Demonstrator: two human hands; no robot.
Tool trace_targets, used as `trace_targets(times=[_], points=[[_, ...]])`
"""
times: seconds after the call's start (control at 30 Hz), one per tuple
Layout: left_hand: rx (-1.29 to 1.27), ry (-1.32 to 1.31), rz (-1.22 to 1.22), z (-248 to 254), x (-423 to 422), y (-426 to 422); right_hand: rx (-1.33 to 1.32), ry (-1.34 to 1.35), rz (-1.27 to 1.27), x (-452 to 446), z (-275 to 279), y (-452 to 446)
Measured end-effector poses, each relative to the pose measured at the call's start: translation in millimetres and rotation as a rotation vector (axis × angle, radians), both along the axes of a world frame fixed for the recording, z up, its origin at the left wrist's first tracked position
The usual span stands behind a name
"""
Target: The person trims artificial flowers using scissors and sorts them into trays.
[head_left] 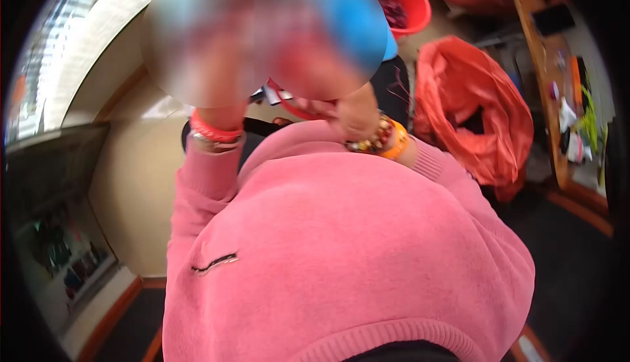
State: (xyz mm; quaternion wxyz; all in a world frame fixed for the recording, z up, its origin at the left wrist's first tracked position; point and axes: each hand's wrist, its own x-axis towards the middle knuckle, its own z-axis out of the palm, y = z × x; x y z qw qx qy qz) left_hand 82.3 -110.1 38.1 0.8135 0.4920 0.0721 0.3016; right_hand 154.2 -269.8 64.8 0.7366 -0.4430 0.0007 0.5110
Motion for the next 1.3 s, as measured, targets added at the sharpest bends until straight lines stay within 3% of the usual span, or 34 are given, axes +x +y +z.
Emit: trace_targets(times=[0.07, 0.1, 0.2, 0.23, 0.3, 0.53, 0.63, 0.7, 0.83, 0.87, 0.97, 1.1, 1.17, 1.3], points=[[-0.176, -0.128, -0.113, 2.0, 10.6, -39.6, 0.082, -0.119, -0.096, 3.0, -14.3, -45.9], [-0.133, -0.108, -0.007, 7.2, -1.9, -48.9, 0.093, -0.105, 0.027, 9.1, -19.8, -49.2], [-0.278, -0.262, -0.112, 0.5, 0.4, -72.3, 0.107, -0.238, 0.031, 13.1, -41.1, -82.7], [-0.311, -0.24, -0.13, 15.2, 0.0, -35.0, 0.077, -0.231, -0.005, 5.0, -26.2, -46.1], [-0.333, -0.225, -0.095, 17.9, -3.2, -52.6, 0.058, -0.235, -0.002, 1.7, -26.1, -58.8], [-0.205, -0.16, -0.082, 12.8, 8.4, -50.3, 0.145, -0.231, -0.017, -6.3, -27.2, -51.7], [0.004, -0.19, -0.04, 10.3, 12.5, -53.2, 0.179, -0.142, 0.029, -6.3, -27.0, -55.6], [-0.177, -0.245, -0.093, 3.1, 15.4, -53.1, 0.094, -0.14, -0.048, -14.3, -28.2, -49.1], [-0.187, -0.175, -0.053, 10.0, 16.7, -56.2, 0.115, -0.364, -0.072, -15.3, -29.0, -47.5], [-0.114, -0.206, -0.087, 16.8, 10.5, -42.1, 0.097, -0.599, -0.023, -16.7, -21.6, -37.1], [-0.106, -0.269, -0.162, 10.5, 12.4, -39.5, 0.196, -0.777, -0.049, -11.6, -25.1, -43.1], [-0.191, -0.186, -0.096, 31.0, 16.1, -41.0, 0.307, -0.996, -0.164, -8.9, -35.0, -26.5], [-0.315, -0.262, -0.293, 23.9, 12.8, -18.2, 0.313, -1.219, -0.292, -10.6, -32.8, -17.5], [-0.376, -0.219, -0.311, 23.9, 13.8, -13.2, 0.224, -1.507, -0.312, -6.8, -35.7, -20.4]])
